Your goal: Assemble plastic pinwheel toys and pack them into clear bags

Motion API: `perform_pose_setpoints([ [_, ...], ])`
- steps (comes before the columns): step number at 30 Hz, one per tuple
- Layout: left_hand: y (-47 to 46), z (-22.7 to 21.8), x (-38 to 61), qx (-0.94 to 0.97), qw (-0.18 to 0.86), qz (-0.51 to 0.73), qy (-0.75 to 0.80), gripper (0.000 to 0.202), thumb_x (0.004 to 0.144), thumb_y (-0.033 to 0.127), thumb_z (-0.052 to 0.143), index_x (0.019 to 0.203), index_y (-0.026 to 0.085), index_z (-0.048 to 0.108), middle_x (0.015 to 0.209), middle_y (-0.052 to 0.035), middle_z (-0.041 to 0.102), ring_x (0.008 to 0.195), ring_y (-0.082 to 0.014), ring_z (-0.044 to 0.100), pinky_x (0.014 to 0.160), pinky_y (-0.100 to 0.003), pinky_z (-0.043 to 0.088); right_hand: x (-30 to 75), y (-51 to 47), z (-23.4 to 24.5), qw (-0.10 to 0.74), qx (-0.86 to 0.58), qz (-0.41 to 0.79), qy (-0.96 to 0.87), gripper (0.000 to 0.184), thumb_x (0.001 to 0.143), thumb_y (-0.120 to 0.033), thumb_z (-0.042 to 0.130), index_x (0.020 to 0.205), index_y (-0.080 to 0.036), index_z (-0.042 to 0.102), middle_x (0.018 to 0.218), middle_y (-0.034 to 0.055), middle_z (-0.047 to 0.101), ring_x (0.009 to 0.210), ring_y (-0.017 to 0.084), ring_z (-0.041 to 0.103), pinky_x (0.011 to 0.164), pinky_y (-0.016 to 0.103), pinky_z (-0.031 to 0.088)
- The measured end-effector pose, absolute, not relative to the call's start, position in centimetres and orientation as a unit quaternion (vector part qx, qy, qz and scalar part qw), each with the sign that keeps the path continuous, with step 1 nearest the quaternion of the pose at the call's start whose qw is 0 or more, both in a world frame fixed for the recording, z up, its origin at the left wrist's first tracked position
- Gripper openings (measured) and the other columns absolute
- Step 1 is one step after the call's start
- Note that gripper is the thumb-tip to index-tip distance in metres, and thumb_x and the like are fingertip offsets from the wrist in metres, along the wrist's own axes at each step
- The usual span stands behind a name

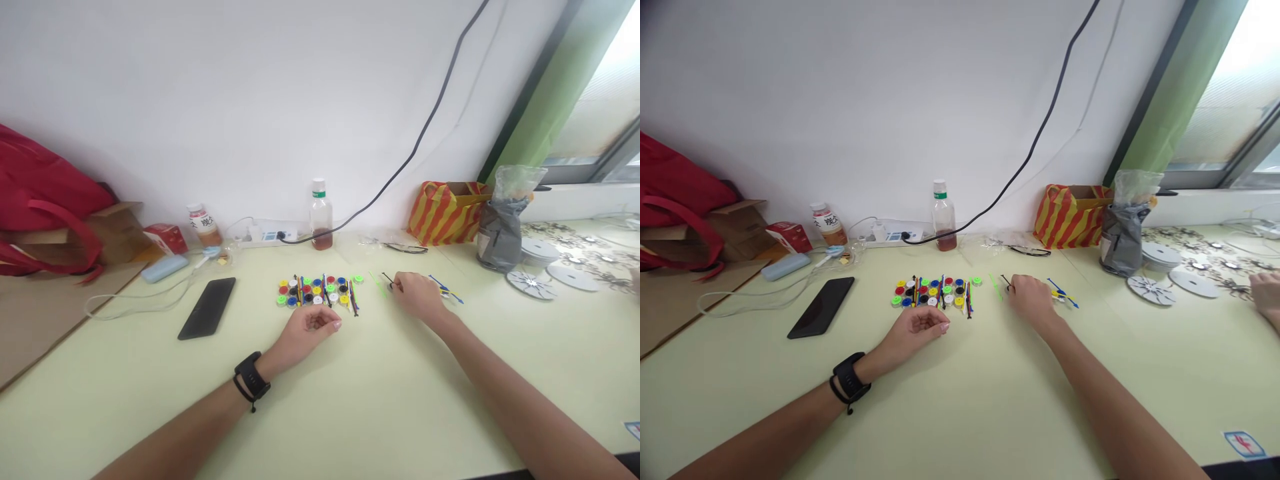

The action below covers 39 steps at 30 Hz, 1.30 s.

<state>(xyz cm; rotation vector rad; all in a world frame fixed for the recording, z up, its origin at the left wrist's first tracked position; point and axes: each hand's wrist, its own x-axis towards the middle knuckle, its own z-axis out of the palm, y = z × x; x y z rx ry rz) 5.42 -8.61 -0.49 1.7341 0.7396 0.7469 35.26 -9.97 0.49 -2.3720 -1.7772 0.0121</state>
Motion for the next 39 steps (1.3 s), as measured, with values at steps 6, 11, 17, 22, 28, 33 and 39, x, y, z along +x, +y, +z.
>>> perform_pose_setpoints([
  [6, -8.7, -0.4, 5.3, 0.732, 0.525, 0.306, 0.307, 0.023, 0.090, 0.039, 0.072, 0.091, 0.016, 0.073, 0.086, -0.0049, 0.070, 0.080, -0.0165, 0.063, 0.072, -0.027, 0.048, 35.4, -10.1, 0.9, 0.064, -0.820, 0.033, -0.568, 0.017, 0.089, -0.025, 0.056, 0.075, -0.019, 0.063, 0.081, 0.0086, 0.070, 0.074, 0.022, 0.064, 0.061, 0.030, 0.030],
  [11, -8.5, -0.5, 5.2, 0.741, 0.518, 0.295, 0.311, 0.022, 0.091, 0.038, 0.071, 0.091, 0.016, 0.073, 0.086, -0.0050, 0.070, 0.080, -0.0164, 0.062, 0.073, -0.027, 0.048, 35.4, -9.9, -0.3, 0.130, -0.796, -0.036, -0.590, 0.011, 0.090, -0.028, 0.057, 0.096, -0.020, 0.062, 0.092, 0.0071, 0.071, 0.081, 0.023, 0.063, 0.062, 0.030, 0.029],
  [17, -8.5, -0.6, 5.2, 0.741, 0.520, 0.291, 0.310, 0.021, 0.091, 0.037, 0.071, 0.091, 0.016, 0.072, 0.087, -0.0049, 0.069, 0.081, -0.0162, 0.061, 0.073, -0.027, 0.047, 36.8, -9.5, -1.7, 0.170, -0.756, -0.086, -0.627, 0.022, 0.084, -0.009, 0.055, 0.103, -0.022, 0.060, 0.095, 0.0043, 0.069, 0.090, 0.024, 0.059, 0.066, 0.032, 0.032],
  [22, -8.6, -0.5, 5.2, 0.739, 0.522, 0.290, 0.312, 0.021, 0.089, 0.037, 0.073, 0.090, 0.016, 0.073, 0.088, -0.0054, 0.070, 0.081, -0.0163, 0.062, 0.074, -0.027, 0.048, 36.8, -9.4, -1.8, 0.194, -0.712, -0.125, -0.663, 0.032, 0.081, -0.002, 0.054, 0.105, -0.020, 0.064, 0.105, 0.0092, 0.068, 0.100, 0.028, 0.056, 0.076, 0.035, 0.038],
  [28, -8.8, 0.0, 5.3, 0.740, 0.518, 0.288, 0.316, 0.021, 0.088, 0.036, 0.073, 0.088, 0.015, 0.073, 0.086, -0.0056, 0.070, 0.079, -0.0164, 0.062, 0.073, -0.027, 0.048, 35.0, -9.4, -2.5, 0.197, -0.630, -0.079, -0.747, 0.017, 0.093, -0.014, 0.054, 0.094, -0.022, 0.069, 0.096, 0.0092, 0.068, 0.096, 0.027, 0.056, 0.078, 0.037, 0.039],
  [33, -8.8, 0.0, 5.3, 0.744, 0.516, 0.286, 0.313, 0.021, 0.089, 0.037, 0.072, 0.089, 0.015, 0.073, 0.087, -0.0058, 0.071, 0.080, -0.0164, 0.062, 0.074, -0.028, 0.048, 34.7, -9.6, -2.5, 0.210, -0.662, -0.025, -0.719, 0.013, 0.087, -0.010, 0.053, 0.085, -0.021, 0.060, 0.088, 0.0055, 0.068, 0.088, 0.023, 0.058, 0.073, 0.033, 0.038],
  [39, -8.9, 0.1, 5.3, 0.745, 0.513, 0.284, 0.317, 0.022, 0.089, 0.038, 0.072, 0.088, 0.015, 0.073, 0.086, -0.0063, 0.071, 0.080, -0.0169, 0.062, 0.074, -0.028, 0.048, 34.2, -10.0, -2.0, 0.206, -0.677, -0.027, -0.706, 0.012, 0.091, -0.012, 0.048, 0.088, -0.021, 0.055, 0.090, 0.0063, 0.068, 0.090, 0.023, 0.058, 0.072, 0.033, 0.037],
])
